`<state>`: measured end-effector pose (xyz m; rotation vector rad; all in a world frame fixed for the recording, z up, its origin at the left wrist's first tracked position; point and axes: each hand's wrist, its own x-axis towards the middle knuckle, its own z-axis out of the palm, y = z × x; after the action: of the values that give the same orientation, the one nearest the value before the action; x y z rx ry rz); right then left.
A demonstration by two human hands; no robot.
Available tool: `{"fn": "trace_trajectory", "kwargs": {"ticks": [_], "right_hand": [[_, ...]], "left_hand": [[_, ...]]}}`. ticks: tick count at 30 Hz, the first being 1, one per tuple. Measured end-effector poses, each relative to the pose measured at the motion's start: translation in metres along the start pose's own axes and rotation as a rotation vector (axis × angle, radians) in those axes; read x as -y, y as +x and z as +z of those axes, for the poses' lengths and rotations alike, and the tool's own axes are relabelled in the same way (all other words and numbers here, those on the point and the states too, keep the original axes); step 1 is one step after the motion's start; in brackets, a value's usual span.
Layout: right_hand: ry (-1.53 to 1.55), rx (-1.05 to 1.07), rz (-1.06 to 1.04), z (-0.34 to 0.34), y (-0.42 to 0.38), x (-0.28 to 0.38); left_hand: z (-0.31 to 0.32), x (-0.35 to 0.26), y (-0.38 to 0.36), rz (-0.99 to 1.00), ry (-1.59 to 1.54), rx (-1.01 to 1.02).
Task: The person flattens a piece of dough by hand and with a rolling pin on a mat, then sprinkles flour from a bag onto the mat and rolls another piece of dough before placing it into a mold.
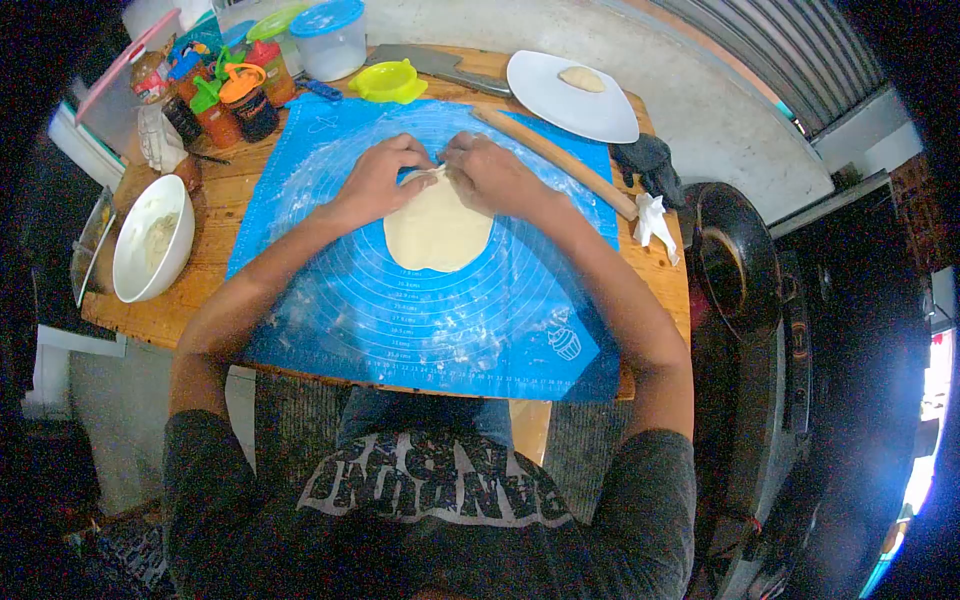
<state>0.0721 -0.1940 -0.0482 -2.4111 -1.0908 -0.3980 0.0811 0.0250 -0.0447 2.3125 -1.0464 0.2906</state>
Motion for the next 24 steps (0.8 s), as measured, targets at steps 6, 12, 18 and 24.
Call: {"fn": "trace_trajectory", "kwargs": {"ticks": [6, 12, 18, 24], "right_hand": [[0.005, 0.006, 0.079, -0.011, 0.0, 0.017], [-0.035, -0.014, 0.002, -0.012, -0.004, 0.013], [-0.081, -0.041, 0.086, -0.01, -0.011, 0.025], [-0.118, -0.099, 0.088, -0.006, -0.016, 0.026]], "left_hand": [[-0.004, -0.005, 0.004, -0.126, -0.137, 0.056], [-0.011, -0.017, -0.001, -0.125, 0.021, 0.1], [-0.005, 0.004, -0.009, 0.143, 0.198, 0.109], [-0.013, 0.008, -0.014, 0.001, 0.372, 0.248]]}}
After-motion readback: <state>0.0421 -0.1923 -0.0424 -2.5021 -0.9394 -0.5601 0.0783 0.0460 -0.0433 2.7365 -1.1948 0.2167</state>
